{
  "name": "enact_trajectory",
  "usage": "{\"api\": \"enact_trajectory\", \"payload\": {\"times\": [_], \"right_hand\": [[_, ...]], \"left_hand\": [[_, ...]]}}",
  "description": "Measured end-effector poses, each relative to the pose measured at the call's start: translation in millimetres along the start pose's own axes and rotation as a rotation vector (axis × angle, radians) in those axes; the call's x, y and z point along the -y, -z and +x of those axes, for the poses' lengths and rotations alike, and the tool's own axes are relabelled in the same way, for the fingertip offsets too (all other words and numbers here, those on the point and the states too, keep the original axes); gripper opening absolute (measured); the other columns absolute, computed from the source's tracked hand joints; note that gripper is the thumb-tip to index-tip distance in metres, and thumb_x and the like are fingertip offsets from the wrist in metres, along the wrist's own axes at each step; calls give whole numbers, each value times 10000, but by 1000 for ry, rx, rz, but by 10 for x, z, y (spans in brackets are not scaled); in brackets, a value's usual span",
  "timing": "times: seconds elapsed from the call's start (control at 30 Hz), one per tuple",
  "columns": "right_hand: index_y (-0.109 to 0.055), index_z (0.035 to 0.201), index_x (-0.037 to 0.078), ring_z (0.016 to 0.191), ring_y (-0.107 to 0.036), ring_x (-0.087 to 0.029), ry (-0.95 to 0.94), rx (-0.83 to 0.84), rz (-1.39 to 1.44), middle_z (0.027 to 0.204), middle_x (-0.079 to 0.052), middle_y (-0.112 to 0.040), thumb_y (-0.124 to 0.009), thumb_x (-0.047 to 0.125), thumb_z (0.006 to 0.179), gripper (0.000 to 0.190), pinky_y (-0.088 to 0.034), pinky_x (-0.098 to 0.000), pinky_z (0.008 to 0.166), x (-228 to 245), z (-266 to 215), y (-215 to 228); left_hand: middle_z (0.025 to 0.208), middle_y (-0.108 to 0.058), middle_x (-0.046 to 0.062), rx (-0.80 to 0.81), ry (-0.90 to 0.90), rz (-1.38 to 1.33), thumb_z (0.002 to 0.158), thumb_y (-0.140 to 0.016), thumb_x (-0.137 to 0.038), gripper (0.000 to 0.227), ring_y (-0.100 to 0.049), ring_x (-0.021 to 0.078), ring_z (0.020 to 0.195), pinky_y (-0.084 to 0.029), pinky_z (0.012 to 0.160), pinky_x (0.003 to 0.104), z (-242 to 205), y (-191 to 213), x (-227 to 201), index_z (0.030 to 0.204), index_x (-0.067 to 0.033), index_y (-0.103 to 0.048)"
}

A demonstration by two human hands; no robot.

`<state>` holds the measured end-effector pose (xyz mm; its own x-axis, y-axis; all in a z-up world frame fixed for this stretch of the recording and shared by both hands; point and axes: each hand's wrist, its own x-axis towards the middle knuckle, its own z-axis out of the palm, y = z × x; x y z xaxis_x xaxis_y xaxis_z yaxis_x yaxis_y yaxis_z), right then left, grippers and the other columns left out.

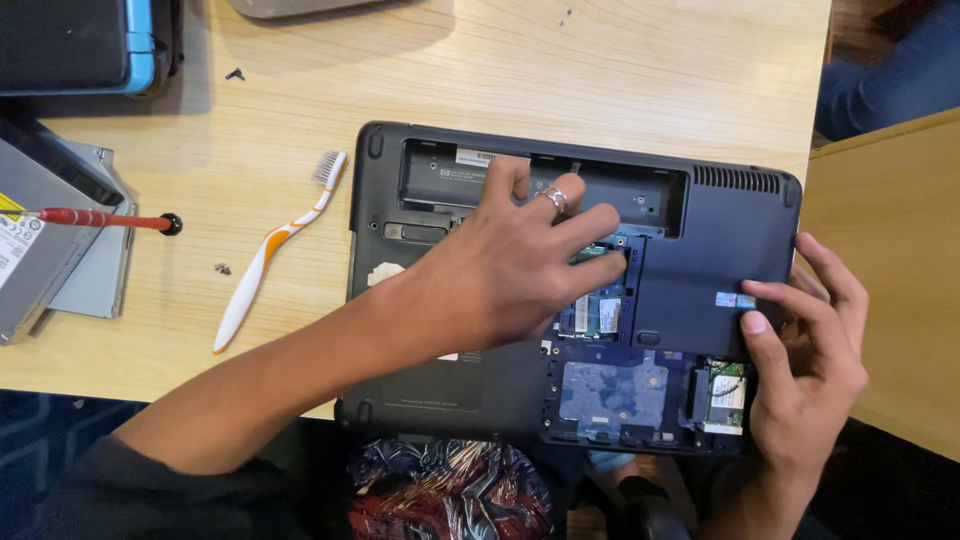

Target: The person opens the back panel of a laptop and uses a toothbrush to clean the internal components. They then use a screwdriver to remove screws and detach a small internal part from the motherboard.

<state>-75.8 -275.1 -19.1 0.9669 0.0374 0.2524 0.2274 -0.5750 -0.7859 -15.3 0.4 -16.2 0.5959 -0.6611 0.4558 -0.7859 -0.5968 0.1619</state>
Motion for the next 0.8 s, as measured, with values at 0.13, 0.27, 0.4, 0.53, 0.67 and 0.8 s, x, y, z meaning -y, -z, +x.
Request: {"api": "enact_trajectory", "payload": {"times": [0.13,0.27,0.4,0.53,0.67,0.8], "right_hand": [[-599,1189,-53,1448,-492,-415,-6,-4,-31,1560,-304,-399,-567,48,1050,175,-412,-501,1265,40,5,-5],[-591,1188,-60,1485,-466,-423,8,1,-15,1557,-309,-386,-564,41,1051,173,-394,-515,1302,-15,-5,-1],[-586,1193,-74,1474,-465,-427,17,7,-16,1564,-323,-385,-559,47,1056,185,-402,-511,1284,10,-4,0],[-600,1191,-49,1472,-463,-401,3,-4,-40,1564,-308,-398,-565,66,1049,186,-388,-499,1275,24,6,-2],[-592,1189,-51,1487,-447,-401,23,3,-17,1561,-302,-392,-563,42,1048,171,-395,-510,1294,3,4,-4],[-598,1186,-53,1478,-454,-408,6,-7,-28,1556,-307,-399,-564,61,1055,177,-397,-506,1279,13,-1,-9]], "left_hand": [[1069,-541,71,-11,-46,21,720,-686,25,415,-551,317,1046,-395,736,513,6,-1,32,1086,-168,-645],[1093,-564,54,-10,-59,89,806,-707,-14,441,-583,301,1074,-408,757,495,29,3,64,1187,-233,-660],[1071,-587,33,-18,-75,142,847,-683,-92,403,-593,296,1058,-426,765,523,43,-67,92,1204,-279,-691],[1082,-580,61,-102,-164,96,792,-671,1,331,-548,284,1006,-388,730,455,32,5,117,1043,-215,-675],[1166,-555,62,-55,-223,95,728,-725,-70,419,-523,290,1064,-389,732,447,10,49,129,1110,-219,-637],[1181,-547,31,-27,-235,114,725,-749,-115,436,-513,296,1075,-389,732,448,29,56,147,1121,-244,-621]]}}
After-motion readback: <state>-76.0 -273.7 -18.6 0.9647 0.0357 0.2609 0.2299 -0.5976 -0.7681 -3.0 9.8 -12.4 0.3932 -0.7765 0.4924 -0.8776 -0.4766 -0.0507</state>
